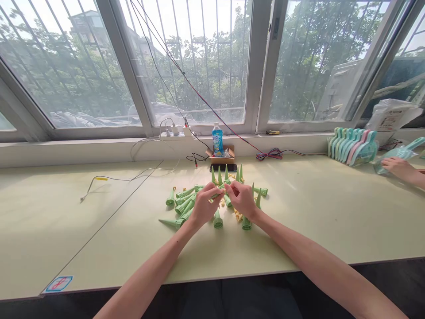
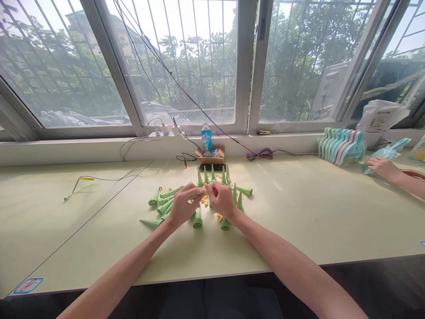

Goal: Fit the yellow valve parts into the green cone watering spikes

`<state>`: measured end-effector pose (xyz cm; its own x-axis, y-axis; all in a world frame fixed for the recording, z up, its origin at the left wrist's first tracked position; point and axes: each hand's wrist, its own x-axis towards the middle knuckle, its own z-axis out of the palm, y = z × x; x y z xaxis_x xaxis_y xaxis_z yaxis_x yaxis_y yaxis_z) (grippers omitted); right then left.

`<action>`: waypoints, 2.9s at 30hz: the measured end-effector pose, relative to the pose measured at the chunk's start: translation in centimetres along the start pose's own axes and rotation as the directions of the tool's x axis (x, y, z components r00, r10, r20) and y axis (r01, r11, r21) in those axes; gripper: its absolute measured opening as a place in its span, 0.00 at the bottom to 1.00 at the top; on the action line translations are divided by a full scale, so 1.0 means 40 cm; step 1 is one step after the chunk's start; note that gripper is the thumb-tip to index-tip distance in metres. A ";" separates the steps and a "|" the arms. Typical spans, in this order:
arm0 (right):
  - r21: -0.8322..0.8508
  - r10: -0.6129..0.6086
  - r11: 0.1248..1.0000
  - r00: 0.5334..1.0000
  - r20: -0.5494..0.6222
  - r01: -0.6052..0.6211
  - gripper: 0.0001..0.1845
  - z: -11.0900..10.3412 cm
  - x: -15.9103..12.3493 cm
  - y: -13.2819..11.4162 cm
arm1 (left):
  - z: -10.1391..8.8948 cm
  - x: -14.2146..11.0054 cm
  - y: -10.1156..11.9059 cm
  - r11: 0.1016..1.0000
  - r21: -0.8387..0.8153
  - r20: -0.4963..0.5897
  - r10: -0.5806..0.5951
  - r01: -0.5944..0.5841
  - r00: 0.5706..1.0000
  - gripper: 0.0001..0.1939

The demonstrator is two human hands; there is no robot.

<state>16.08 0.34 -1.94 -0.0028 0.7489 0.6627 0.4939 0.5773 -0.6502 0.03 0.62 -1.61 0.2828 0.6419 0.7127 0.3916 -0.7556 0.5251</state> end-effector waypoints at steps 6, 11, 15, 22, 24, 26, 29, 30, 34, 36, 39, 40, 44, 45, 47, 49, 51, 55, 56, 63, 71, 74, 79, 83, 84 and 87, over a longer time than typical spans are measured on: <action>0.010 -0.010 1.000 1.000 0.009 0.009 0.25 0.001 -0.003 -0.001 | -0.004 0.001 0.002 0.999 0.020 -0.007 0.038 -0.038 0.999 0.09; 0.016 -0.014 1.000 1.000 -0.002 0.015 0.24 0.002 -0.004 0.000 | -0.006 0.001 0.006 0.998 0.012 -0.010 0.055 -0.055 0.998 0.09; 0.027 -0.020 0.999 1.000 -0.010 0.020 0.24 0.002 -0.004 0.001 | -0.005 0.001 0.006 0.999 -0.001 -0.012 0.054 -0.054 0.998 0.08; 0.015 -0.059 0.998 0.997 -0.052 0.060 0.23 0.004 -0.001 0.006 | -0.002 0.002 0.008 0.999 -0.023 -0.042 0.037 -0.038 0.998 0.05; 0.020 -0.071 0.997 0.996 -0.061 0.073 0.22 0.005 -0.001 0.006 | -0.002 0.002 0.008 0.999 -0.004 -0.053 0.041 -0.041 0.998 0.06; 0.022 -0.080 0.996 0.995 -0.066 0.081 0.22 0.005 -0.001 0.004 | -0.002 0.002 0.008 0.999 0.018 -0.072 0.051 -0.050 0.996 0.06; 0.019 -0.096 0.995 0.993 -0.074 0.098 0.22 0.004 -0.001 0.000 | -0.004 0.003 0.009 0.995 0.041 -0.097 0.097 -0.094 0.991 0.05; 0.017 -0.103 0.994 0.992 -0.078 0.104 0.22 0.003 -0.001 -0.002 | -0.004 0.004 0.010 0.992 0.049 -0.105 0.122 -0.117 0.987 0.05; 0.009 -0.130 0.991 0.988 -0.085 0.131 0.21 0.002 -0.003 -0.007 | -0.004 0.004 0.011 0.978 0.057 -0.155 0.209 -0.203 0.966 0.04; -0.002 -0.149 0.989 0.985 -0.090 0.149 0.21 0.002 -0.006 -0.007 | -0.003 0.001 0.010 0.974 0.040 -0.165 0.225 -0.222 0.960 0.03; -0.027 -0.174 0.985 0.980 -0.097 0.172 0.21 0.003 -0.010 -0.005 | -0.002 -0.004 0.009 0.971 0.021 -0.160 0.237 -0.237 0.958 0.04; -0.033 -0.180 0.983 0.979 -0.096 0.178 0.21 0.004 -0.010 -0.004 | -0.002 -0.006 0.008 0.970 0.015 -0.159 0.243 -0.244 0.957 0.04; -0.042 -0.203 0.979 0.975 -0.093 0.200 0.21 0.005 -0.012 0.000 | -0.002 -0.011 0.008 0.964 -0.027 -0.154 0.258 -0.265 0.954 0.05; -0.041 -0.207 0.978 0.974 -0.093 0.204 0.21 0.005 -0.012 0.001 | -0.002 -0.011 0.008 0.963 -0.035 -0.154 0.258 -0.266 0.954 0.06; -0.037 -0.211 0.977 0.973 -0.094 0.208 0.21 0.005 -0.012 0.001 | -0.002 -0.011 0.009 0.963 -0.042 -0.155 0.256 -0.265 0.954 0.06; -0.032 -0.204 0.979 0.975 -0.093 0.202 0.21 0.005 -0.012 0.000 | -0.002 -0.010 0.012 0.965 -0.038 -0.155 0.251 -0.259 0.956 0.05; -0.024 -0.193 0.981 0.976 -0.096 0.191 0.20 0.005 -0.011 0.000 | -0.002 -0.008 0.015 0.969 -0.031 -0.155 0.239 -0.246 0.959 0.05; -0.011 -0.182 0.983 0.977 -0.114 0.182 0.20 0.006 -0.009 0.000 | -0.002 -0.005 0.021 0.981 -0.040 -0.162 0.179 -0.188 0.970 0.04; -0.010 -0.175 0.985 0.978 -0.116 0.175 0.20 0.006 -0.008 -0.001 | -0.002 -0.005 0.023 0.986 -0.046 -0.164 0.153 -0.163 0.974 0.04; -0.021 -0.095 0.995 0.988 -0.121 0.094 0.23 0.013 -0.005 0.002 | -0.008 0.001 0.029 0.975 -0.220 -0.153 -0.057 0.022 0.987 0.05; -0.015 -0.050 0.999 0.996 -0.072 0.049 0.25 0.020 0.001 0.007 | -0.006 0.001 0.029 0.995 -0.104 -0.152 -0.026 0.010 0.988 0.06; -0.017 -0.042 0.999 0.997 -0.059 0.042 0.26 0.022 0.001 0.007 | -0.005 0.001 0.029 0.998 -0.064 -0.157 0.008 -0.018 0.988 0.07; -0.009 -0.036 0.999 0.998 -0.042 0.036 0.26 0.025 0.000 0.010 | -0.004 0.000 0.029 0.999 -0.020 -0.149 0.039 -0.043 0.988 0.06; -0.003 -0.039 0.999 0.999 -0.024 0.039 0.26 0.024 0.001 0.010 | -0.004 -0.003 0.030 0.999 -0.001 -0.135 0.038 -0.039 0.990 0.06; -0.002 -0.040 0.999 0.999 -0.024 0.040 0.26 0.024 0.001 0.010 | -0.004 -0.004 0.029 0.999 -0.001 -0.133 0.037 -0.038 0.990 0.06; -0.004 -0.041 0.999 0.999 -0.027 0.041 0.27 0.023 0.001 0.010 | -0.002 -0.006 0.027 0.999 -0.002 -0.129 0.035 -0.036 0.991 0.05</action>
<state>15.48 0.90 -2.53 0.0005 0.7156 0.6985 0.4970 0.6059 -0.6212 0.31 -0.36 -1.16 0.1808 0.5927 0.7849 0.3796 -0.7783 0.5002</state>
